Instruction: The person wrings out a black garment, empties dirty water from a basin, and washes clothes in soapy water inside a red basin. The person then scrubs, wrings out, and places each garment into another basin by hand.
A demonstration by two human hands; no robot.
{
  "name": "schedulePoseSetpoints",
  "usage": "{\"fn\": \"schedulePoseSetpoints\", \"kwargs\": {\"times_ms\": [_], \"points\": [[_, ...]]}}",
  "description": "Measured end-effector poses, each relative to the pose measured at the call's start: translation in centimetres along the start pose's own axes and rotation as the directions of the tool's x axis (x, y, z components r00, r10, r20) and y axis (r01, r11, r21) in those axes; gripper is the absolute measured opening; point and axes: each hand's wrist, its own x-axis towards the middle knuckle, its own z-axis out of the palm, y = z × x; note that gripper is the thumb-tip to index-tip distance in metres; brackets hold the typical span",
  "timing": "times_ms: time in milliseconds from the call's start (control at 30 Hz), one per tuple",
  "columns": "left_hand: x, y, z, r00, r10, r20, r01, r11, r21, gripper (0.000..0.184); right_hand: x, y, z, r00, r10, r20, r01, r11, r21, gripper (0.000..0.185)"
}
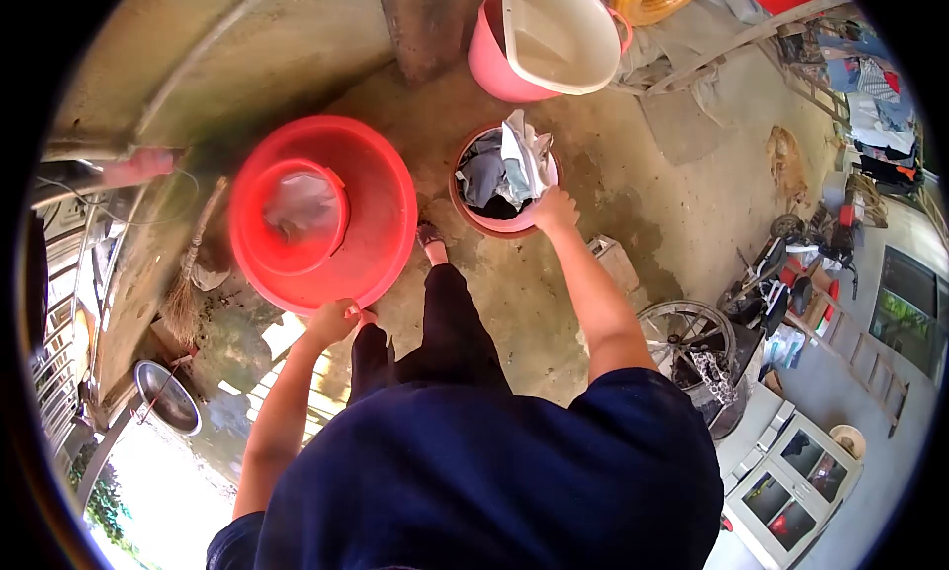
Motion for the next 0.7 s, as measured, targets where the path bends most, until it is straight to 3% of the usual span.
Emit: {"fn": "schedulePoseSetpoints", "kwargs": {"times_ms": [67, 100, 133, 167, 200, 233, 333, 400, 433, 500, 533, 600, 700], "points": [[1.2, 0.6, 0.1, 1.0, -0.002, -0.017, 0.002, 1.0, -0.026, 0.02, -0.4, 0.5, 4.3, 0.98, -0.112, 0.166, 0.107, 0.993, 0.04, 0.035], [1.7, 0.7, 0.1, 0.999, -0.008, -0.043, 0.006, 0.999, -0.05, 0.019, -0.8, 0.4, 6.8, 0.954, -0.245, 0.171, 0.233, 0.968, 0.088, 0.032], [2.2, 0.4, 0.4, 0.999, -0.008, -0.037, 0.006, 0.998, -0.055, 0.019, -1.3, 0.1, 9.9, 0.938, -0.338, 0.077, 0.321, 0.932, 0.17, 0.026], [3.0, -0.2, 0.9, 0.996, 0.002, -0.091, -0.012, 0.994, -0.109, 0.019, -0.7, -0.4, 13.0, 0.883, -0.408, 0.233, 0.37, 0.909, 0.191, 0.019], [3.7, -0.7, 1.5, 0.989, 0.004, -0.149, -0.029, 0.986, -0.166, 0.019, -2.1, -2.1, 13.8, 0.846, -0.503, 0.176, 0.454, 0.854, 0.254, 0.016], [4.4, -1.1, 1.9, 0.987, -0.013, -0.157, -0.017, 0.983, -0.184, 0.019, -2.4, -4.1, 14.8, 0.801, -0.512, 0.31, 0.471, 0.859, 0.201, 0.015], [5.7, -4.2, 3.2, 0.98, -0.139, -0.143, 0.078, 0.929, -0.363, 0.018, -5.1, -12.1, 15.4, 0.767, -0.587, 0.26, 0.512, 0.803, 0.304, 0.018], [6.8, -7.1, 4.4, 0.957, -0.032, -0.289, -0.085, 0.92, -0.383, 0.016, -6.7, -18.3, 14.9, 0.729, -0.644, 0.23, 0.566, 0.758, 0.325, 0.02], [7.1, -8.4, 4.5, 0.952, -0.058, -0.3, -0.07, 0.914, -0.4, 0.016, -7.3, -21.3, 15.4, 0.71, -0.661, 0.242, 0.585, 0.745, 0.319, 0.02], [8.0, -11.7, 4.9, 0.966, -0.168, -0.196, 0.051, 0.869, -0.493, 0.016, -7.6, -27.5, 17.6, 0.612, -0.758, 0.226, 0.689, 0.651, 0.318, 0.026], [9.0, -14.4, 6.2, 0.956, -0.149, -0.251, 0.007, 0.871, -0.491, 0.016, -7.3, -30.3, 19.7, 0.596, -0.766, 0.24, 0.701, 0.643, 0.309, 0.026], [10.1, -18.1, 6.4, 0.938, -0.218, -0.269, 0.058, 0.865, -0.498, 0.017, -6.8, -35.7, 24.3, 0.419, -0.889, 0.184, 0.865, 0.453, 0.215, 0.037], [12.1, -23.2, 6.8, 0.905, -0.311, -0.289, 0.101, 0.818, -0.566, 0.018, -7.4, -42.8, 29.2, 0.432, -0.831, 0.349, 0.87, 0.486, 0.081, 0.045]]}}
